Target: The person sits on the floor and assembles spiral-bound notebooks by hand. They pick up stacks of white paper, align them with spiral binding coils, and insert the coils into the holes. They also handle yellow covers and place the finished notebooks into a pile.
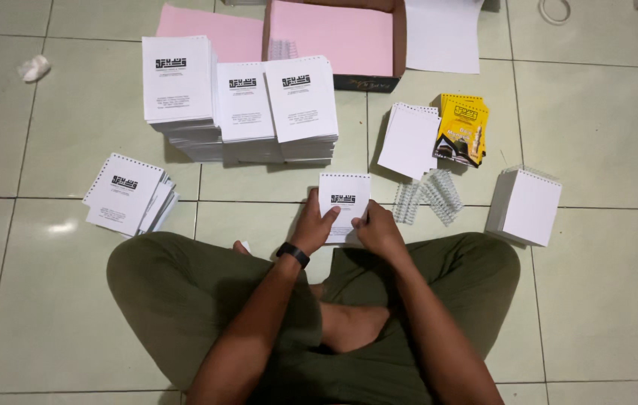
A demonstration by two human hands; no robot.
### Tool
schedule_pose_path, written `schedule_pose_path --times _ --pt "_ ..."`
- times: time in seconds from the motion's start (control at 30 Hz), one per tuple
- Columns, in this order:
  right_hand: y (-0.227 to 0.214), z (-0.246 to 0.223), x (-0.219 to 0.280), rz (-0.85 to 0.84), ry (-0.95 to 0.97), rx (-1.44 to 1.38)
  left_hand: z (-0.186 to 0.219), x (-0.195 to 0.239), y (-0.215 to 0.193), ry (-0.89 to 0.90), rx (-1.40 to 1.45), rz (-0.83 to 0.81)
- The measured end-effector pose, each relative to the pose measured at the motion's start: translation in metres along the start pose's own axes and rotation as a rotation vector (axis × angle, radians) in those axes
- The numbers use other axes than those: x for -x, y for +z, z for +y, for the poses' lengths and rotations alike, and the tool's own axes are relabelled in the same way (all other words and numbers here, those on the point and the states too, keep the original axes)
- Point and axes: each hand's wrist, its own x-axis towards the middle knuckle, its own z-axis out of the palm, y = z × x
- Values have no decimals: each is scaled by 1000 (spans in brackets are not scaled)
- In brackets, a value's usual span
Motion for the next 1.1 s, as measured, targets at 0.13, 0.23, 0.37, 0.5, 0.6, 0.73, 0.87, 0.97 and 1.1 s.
schedule_pose_path --times 0.13,0.23,0.37,0.5,0.6,0.73,0.87,0.97,1.1 --pt "-14 -18 20 2 -3 -26 28 10 0 2 67 -4" --pt "-16 -22 23 11 -35 -88 29 9 0 12 87 12" --pt "-32 -31 28 -28 -55 -83 32 4 -4 34 104 16" --pt "-90 -8 21 -36 -267 -77 32 3 -4 19 114 -15" --pt "-143 64 -52 315 -302 190 47 5 -1 2 121 -52" --pt "-175 84 -65 411 -282 442 38 -4 7 16 78 -82" --pt "-175 140 -101 407 -311 609 49 0 11 -8 55 -113" --pt "-176 152 -105 421 -335 578 52 1 9 0 44 -104" --pt "-179 149 -97 692 -489 703 43 -2 8 22 47 -68"
